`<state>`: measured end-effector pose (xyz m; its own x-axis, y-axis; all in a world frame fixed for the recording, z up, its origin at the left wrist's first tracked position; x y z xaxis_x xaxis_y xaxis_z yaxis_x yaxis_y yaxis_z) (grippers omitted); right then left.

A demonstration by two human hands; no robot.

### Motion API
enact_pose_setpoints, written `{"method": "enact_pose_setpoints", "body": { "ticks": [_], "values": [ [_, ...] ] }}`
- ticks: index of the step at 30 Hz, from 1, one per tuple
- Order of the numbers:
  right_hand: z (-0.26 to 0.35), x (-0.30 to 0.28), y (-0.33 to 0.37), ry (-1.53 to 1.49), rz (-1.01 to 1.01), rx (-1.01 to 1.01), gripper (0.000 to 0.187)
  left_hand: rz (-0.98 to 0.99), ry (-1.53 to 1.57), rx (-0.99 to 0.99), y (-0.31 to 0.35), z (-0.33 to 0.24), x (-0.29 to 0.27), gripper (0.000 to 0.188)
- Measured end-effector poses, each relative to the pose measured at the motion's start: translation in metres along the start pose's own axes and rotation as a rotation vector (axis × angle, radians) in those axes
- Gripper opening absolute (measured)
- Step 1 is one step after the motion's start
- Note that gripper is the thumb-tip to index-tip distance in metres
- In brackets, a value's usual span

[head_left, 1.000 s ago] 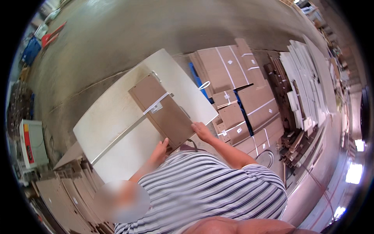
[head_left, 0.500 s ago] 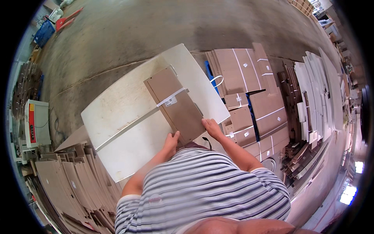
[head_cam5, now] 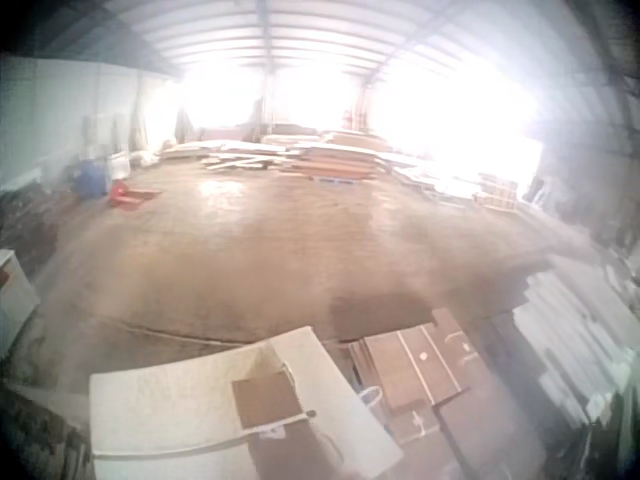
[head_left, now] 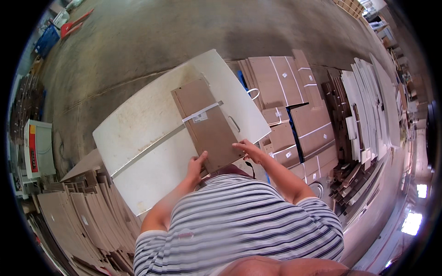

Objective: The person repeatedly picks up flat cardboard parts from a stack, places them on a white workbench, and secures them with white plastic straps. The person then moves the secured parts to a growing stack on the floor. This process is repeated for multiple parts throughout the video.

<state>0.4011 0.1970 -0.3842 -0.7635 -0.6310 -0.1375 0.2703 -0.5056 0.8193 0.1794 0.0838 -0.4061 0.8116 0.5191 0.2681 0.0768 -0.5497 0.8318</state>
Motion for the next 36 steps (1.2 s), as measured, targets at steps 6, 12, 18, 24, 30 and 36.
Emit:
{"method": "enact_pose_setpoints", "body": {
  "ticks": [6,12,18,24,30,36],
  "values": [
    [0.062,0.048,0.012,-0.519,0.458,-0.228,0.056,0.28,0.101,0.146,0.049,-0.059,0.019,0.065],
    [0.084,0.022,0.053,-0.615,0.428,-0.366,0.075,0.208,0.018,0.359,0.099,-0.107,0.071,0.046],
    [0.101,-0.088,0.058,-0.676,0.259,-0.475,0.084,0.23,-0.193,0.455,0.063,-0.163,0.179,0.053],
    [0.121,-0.265,0.008,-0.863,0.184,-0.589,0.079,0.439,-0.295,0.282,-0.101,-0.191,0.314,0.049],
    [0.024,-0.419,-0.188,-0.928,-0.114,-0.308,0.064,-0.075,-1.505,1.079,-0.23,-0.237,0.364,0.051],
    [-0.025,-0.516,-0.314,-0.795,-0.258,-0.126,0.054,-0.313,-1.594,1.111,-0.251,-0.228,0.392,0.043]
  ]
}}
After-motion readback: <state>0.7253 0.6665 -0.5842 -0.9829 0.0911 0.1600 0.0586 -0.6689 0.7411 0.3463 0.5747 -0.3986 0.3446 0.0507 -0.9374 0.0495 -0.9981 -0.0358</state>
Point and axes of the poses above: each hand's wrist, its own y-axis away from the middle knuckle, its own x-axis out of the palm, z = x × y, the point moved 10 cm from there along -y, towards the middle knuckle, and after that the axes turned 8 degrees about y, right-handed, at the moved point
